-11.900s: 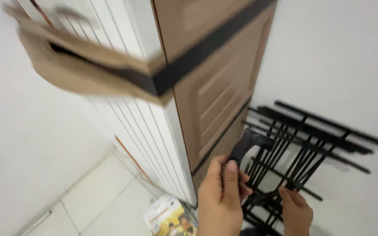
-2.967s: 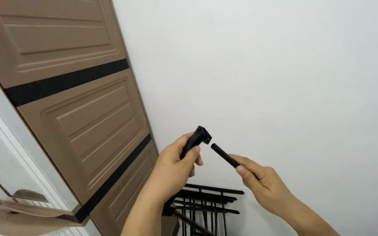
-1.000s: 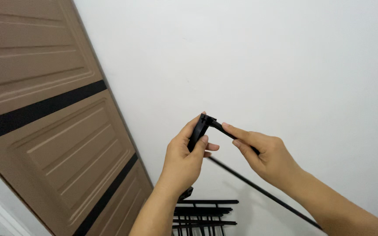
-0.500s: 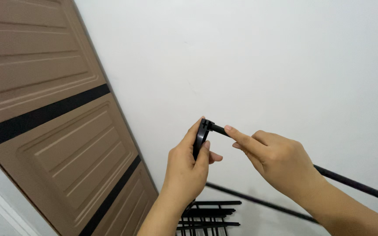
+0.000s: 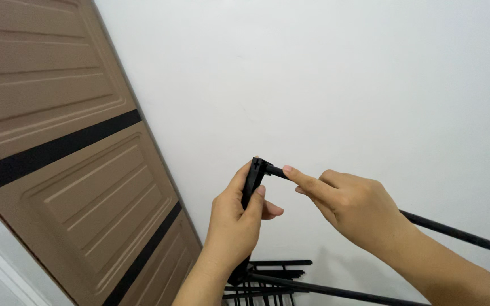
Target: The person assembles a black metal frame by connecting rods and corner joints by hand. They insert rods into joints, form rectangular sections, and attach curved handle pieces to complete the frame structure.
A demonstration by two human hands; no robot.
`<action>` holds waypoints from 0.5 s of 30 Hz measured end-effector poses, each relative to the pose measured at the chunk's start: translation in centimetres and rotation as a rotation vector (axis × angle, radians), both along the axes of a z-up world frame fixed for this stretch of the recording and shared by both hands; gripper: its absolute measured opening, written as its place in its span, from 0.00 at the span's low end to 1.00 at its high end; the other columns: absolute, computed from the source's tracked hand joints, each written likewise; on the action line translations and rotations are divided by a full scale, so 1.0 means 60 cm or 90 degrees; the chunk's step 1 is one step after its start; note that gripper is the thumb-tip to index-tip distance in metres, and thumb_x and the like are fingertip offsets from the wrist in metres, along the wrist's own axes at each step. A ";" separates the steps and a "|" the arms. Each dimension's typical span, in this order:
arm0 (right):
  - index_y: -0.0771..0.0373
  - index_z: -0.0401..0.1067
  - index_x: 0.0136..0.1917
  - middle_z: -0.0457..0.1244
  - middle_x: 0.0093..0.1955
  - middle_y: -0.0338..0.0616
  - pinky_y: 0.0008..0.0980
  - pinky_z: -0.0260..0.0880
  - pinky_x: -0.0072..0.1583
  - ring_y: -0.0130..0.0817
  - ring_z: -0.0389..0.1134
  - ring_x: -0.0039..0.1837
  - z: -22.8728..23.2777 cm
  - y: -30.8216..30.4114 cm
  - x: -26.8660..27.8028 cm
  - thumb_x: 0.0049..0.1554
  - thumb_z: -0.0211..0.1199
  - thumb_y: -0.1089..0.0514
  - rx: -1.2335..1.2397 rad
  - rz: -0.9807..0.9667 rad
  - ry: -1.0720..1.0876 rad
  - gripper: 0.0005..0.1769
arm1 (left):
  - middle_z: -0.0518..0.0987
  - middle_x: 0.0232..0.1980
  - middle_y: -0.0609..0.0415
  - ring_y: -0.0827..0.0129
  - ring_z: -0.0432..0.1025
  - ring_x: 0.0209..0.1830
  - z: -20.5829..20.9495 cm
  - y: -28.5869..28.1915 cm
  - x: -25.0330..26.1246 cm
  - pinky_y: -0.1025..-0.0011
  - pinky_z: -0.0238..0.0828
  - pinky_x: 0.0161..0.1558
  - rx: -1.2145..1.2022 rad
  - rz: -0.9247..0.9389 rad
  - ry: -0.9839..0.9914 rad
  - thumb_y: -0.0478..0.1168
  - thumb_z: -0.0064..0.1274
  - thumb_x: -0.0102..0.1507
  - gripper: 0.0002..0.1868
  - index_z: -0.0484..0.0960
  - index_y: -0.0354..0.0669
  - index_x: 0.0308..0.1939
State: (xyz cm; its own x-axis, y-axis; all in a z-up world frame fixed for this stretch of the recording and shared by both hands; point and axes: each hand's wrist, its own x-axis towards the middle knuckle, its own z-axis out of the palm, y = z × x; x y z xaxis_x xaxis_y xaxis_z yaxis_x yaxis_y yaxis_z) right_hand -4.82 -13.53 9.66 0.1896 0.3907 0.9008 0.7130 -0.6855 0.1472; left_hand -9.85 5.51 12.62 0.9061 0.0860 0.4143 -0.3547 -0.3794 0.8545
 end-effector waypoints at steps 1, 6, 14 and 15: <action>0.44 0.71 0.68 0.56 0.23 0.34 0.31 0.57 0.25 0.27 0.55 0.24 0.000 0.000 0.001 0.54 0.68 0.53 0.000 0.005 0.001 0.27 | 0.83 0.33 0.53 0.72 0.83 0.32 0.000 0.001 -0.001 0.74 0.83 0.38 0.020 0.005 -0.011 0.35 0.41 0.67 0.29 0.66 0.46 0.75; 0.46 0.71 0.68 0.57 0.23 0.34 0.31 0.59 0.25 0.28 0.56 0.24 0.002 0.000 0.004 0.54 0.67 0.53 -0.014 0.004 0.025 0.28 | 0.82 0.33 0.49 0.72 0.84 0.30 -0.008 -0.002 -0.006 0.73 0.77 0.30 0.143 0.047 -0.119 0.33 0.42 0.67 0.29 0.64 0.42 0.74; 0.56 0.72 0.63 0.60 0.27 0.38 0.34 0.61 0.27 0.32 0.60 0.26 0.006 0.007 -0.004 0.57 0.65 0.53 -0.010 0.005 0.012 0.21 | 0.82 0.36 0.50 0.71 0.82 0.25 -0.019 -0.005 -0.008 0.72 0.77 0.27 0.196 0.072 -0.204 0.32 0.42 0.67 0.27 0.64 0.37 0.71; 0.58 0.72 0.61 0.61 0.28 0.38 0.34 0.62 0.28 0.33 0.61 0.28 0.007 0.010 -0.005 0.59 0.64 0.52 -0.004 0.013 0.024 0.18 | 0.82 0.36 0.50 0.71 0.81 0.24 -0.019 -0.004 -0.009 0.72 0.77 0.27 0.194 0.070 -0.204 0.32 0.43 0.67 0.27 0.64 0.39 0.71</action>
